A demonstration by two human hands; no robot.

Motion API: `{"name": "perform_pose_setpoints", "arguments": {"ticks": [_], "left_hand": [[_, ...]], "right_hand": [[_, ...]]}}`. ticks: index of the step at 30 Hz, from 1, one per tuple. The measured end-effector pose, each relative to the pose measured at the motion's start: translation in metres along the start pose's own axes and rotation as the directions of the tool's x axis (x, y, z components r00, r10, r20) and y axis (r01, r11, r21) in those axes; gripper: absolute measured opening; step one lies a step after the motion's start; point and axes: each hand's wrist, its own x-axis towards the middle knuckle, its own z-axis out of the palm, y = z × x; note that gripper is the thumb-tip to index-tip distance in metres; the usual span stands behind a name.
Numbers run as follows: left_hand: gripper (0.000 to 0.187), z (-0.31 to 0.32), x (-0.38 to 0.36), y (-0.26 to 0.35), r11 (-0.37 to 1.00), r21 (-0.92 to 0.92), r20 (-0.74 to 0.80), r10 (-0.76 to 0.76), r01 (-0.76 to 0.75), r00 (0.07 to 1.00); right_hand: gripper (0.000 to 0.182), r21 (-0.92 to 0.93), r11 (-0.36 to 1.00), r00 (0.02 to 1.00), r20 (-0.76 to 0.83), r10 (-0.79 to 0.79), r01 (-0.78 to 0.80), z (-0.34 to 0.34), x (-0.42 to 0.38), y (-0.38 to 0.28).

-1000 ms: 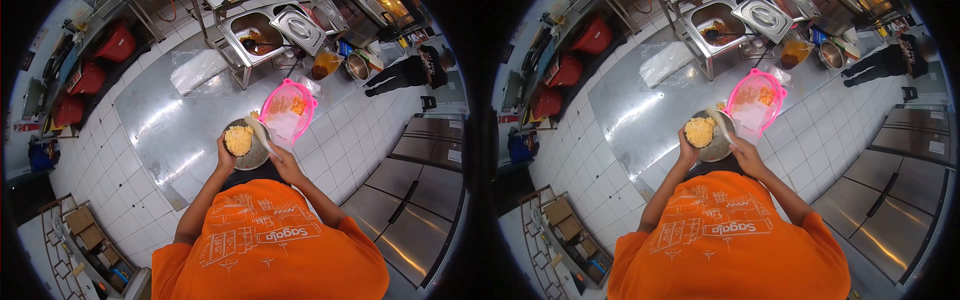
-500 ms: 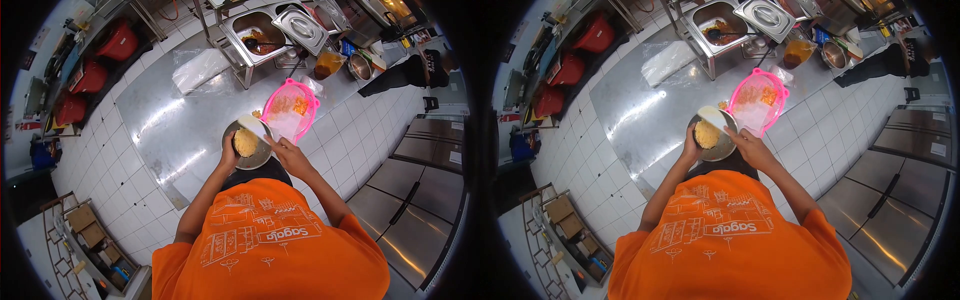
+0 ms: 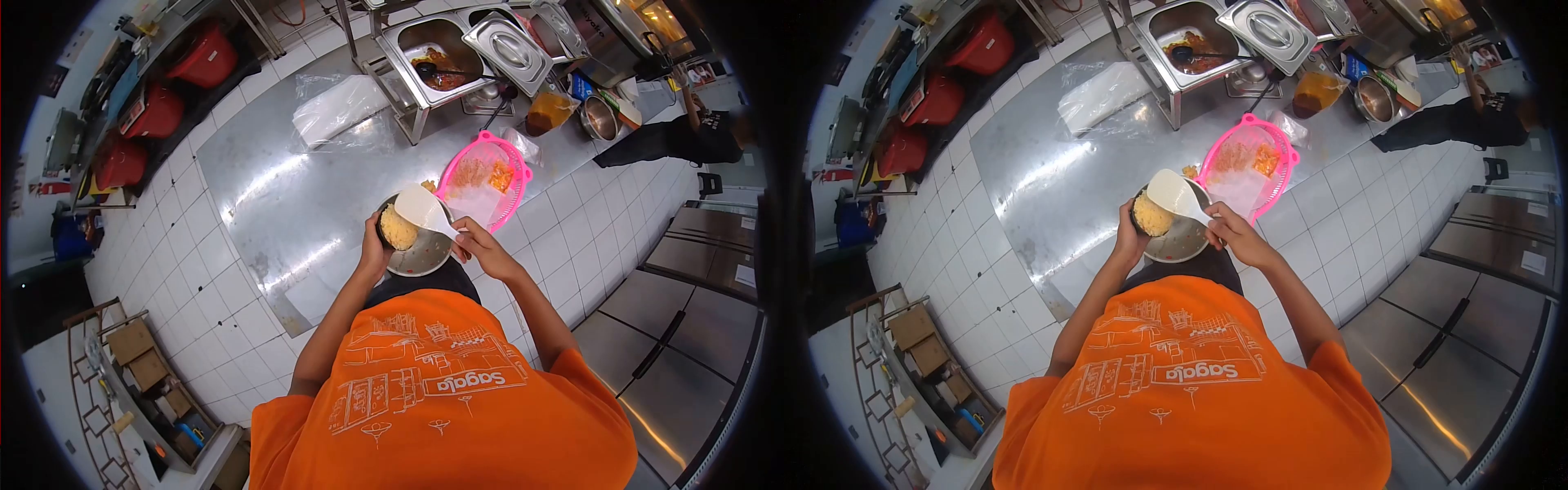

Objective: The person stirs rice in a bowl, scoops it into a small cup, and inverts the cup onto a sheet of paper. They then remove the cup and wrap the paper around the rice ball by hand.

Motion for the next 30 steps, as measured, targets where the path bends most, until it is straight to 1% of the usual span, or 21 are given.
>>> {"name": "perform_pose_setpoints", "arguments": {"ticks": [1,3,5,6,8,9,10,13,14,16,17,18,19,20,23,24,26,27,28,29,30], "left_hand": [[0.060,0.001,0.000,-0.001,1.000,-0.001,-0.004,0.012,-0.012,1.000],[0.058,0.003,0.002,-0.002,1.000,-0.004,0.007,0.011,-0.011,1.000],[0.057,0.004,0.003,-0.002,1.000,-0.017,0.008,0.004,-0.004,1.000],[0.057,0.009,-0.001,0.001,1.000,-0.026,0.005,-0.009,0.009,1.000],[0.055,0.022,-0.009,0.005,0.998,-0.059,-0.023,-0.034,0.032,0.999],[0.055,0.022,-0.009,0.003,0.998,-0.056,-0.029,-0.018,0.016,0.999],[0.055,0.018,-0.007,-0.001,0.999,-0.054,-0.036,0.000,-0.001,0.999],[0.054,0.000,0.004,-0.008,0.998,-0.005,-0.047,0.063,-0.063,0.997],[0.053,-0.006,0.008,-0.010,0.996,0.015,-0.046,0.088,-0.088,0.995],[0.054,-0.003,0.001,-0.004,0.997,-0.076,0.036,0.017,-0.014,0.999],[0.054,-0.001,-0.003,-0.001,0.993,-0.116,0.079,-0.017,0.026,0.997],[0.055,0.000,-0.005,0.000,0.992,-0.121,0.089,-0.021,0.032,0.996],[0.056,0.001,-0.008,0.001,0.991,-0.129,0.098,-0.025,0.037,0.995],[0.056,0.003,-0.011,0.001,0.990,-0.137,0.107,-0.028,0.042,0.994],[0.059,-0.014,0.002,-0.011,0.994,-0.107,0.101,-0.001,0.012,0.995],[0.059,-0.013,0.004,-0.011,0.997,-0.079,0.072,0.018,-0.012,0.997],[0.060,-0.011,0.002,-0.013,0.998,-0.021,0.012,0.055,-0.055,0.998],[0.060,-0.012,0.000,-0.011,0.998,-0.047,0.006,0.033,-0.033,0.999],[0.060,-0.014,-0.003,-0.008,0.997,-0.074,-0.001,0.014,-0.014,1.000],[0.060,-0.016,-0.006,-0.005,0.995,-0.103,-0.010,-0.004,0.003,1.000],[0.061,-0.018,-0.008,-0.003,0.996,-0.083,-0.032,-0.015,0.013,0.999]], "right_hand": [[0.017,0.108,0.993,0.998,-0.025,0.056,-0.053,0.001,0.001,0.008],[0.020,0.320,0.936,0.983,-0.056,0.173,-0.147,0.003,0.002,0.024],[0.026,0.009,0.995,0.991,-0.084,0.101,-0.100,0.013,0.007,0.037],[0.029,-0.146,0.986,0.994,-0.092,0.062,-0.075,0.021,0.008,0.039],[0.034,-0.342,0.939,0.986,-0.166,-0.026,-0.033,0.039,0.010,0.035],[0.037,-0.437,0.899,0.978,-0.196,-0.074,-0.019,0.044,0.010,0.030],[0.038,-0.454,0.881,0.986,-0.153,0.066,-0.130,0.046,0.009,0.015],[0.041,-0.549,0.821,0.986,-0.127,0.107,-0.160,0.059,0.005,0.011],[0.043,-0.538,0.839,0.993,-0.110,0.030,-0.085,0.058,0.005,0.011],[0.046,-0.518,0.853,0.989,-0.074,-0.124,0.068,0.051,0.005,0.012],[0.047,-0.338,0.940,0.995,-0.075,-0.071,0.042,0.044,0.005,0.021],[0.049,-0.144,0.990,0.998,-0.064,-0.019,0.010,0.037,0.005,0.025],[0.050,0.054,0.998,0.999,-0.042,0.031,-0.029,0.032,0.006,0.030],[0.049,0.318,0.943,0.993,-0.044,0.112,-0.092,0.027,0.004,0.034],[0.050,0.487,0.827,0.950,0.016,0.312,-0.280,0.026,0.007,0.020],[0.047,0.470,0.803,0.927,0.104,0.361,-0.366,0.026,0.008,0.032],[0.047,0.329,0.902,0.958,0.023,0.287,-0.278,0.041,0.015,0.023],[0.047,0.253,0.939,0.969,-0.009,0.245,-0.235,0.044,0.017,0.020],[0.043,0.075,0.982,0.983,-0.043,0.176,-0.173,0.031,0.022,0.024],[0.037,0.012,0.996,0.989,-0.119,0.087,-0.087,0.015,0.029,0.031],[0.034,-0.288,0.954,0.979,-0.201,0.020,-0.079,0.000,0.031,0.008]]}}
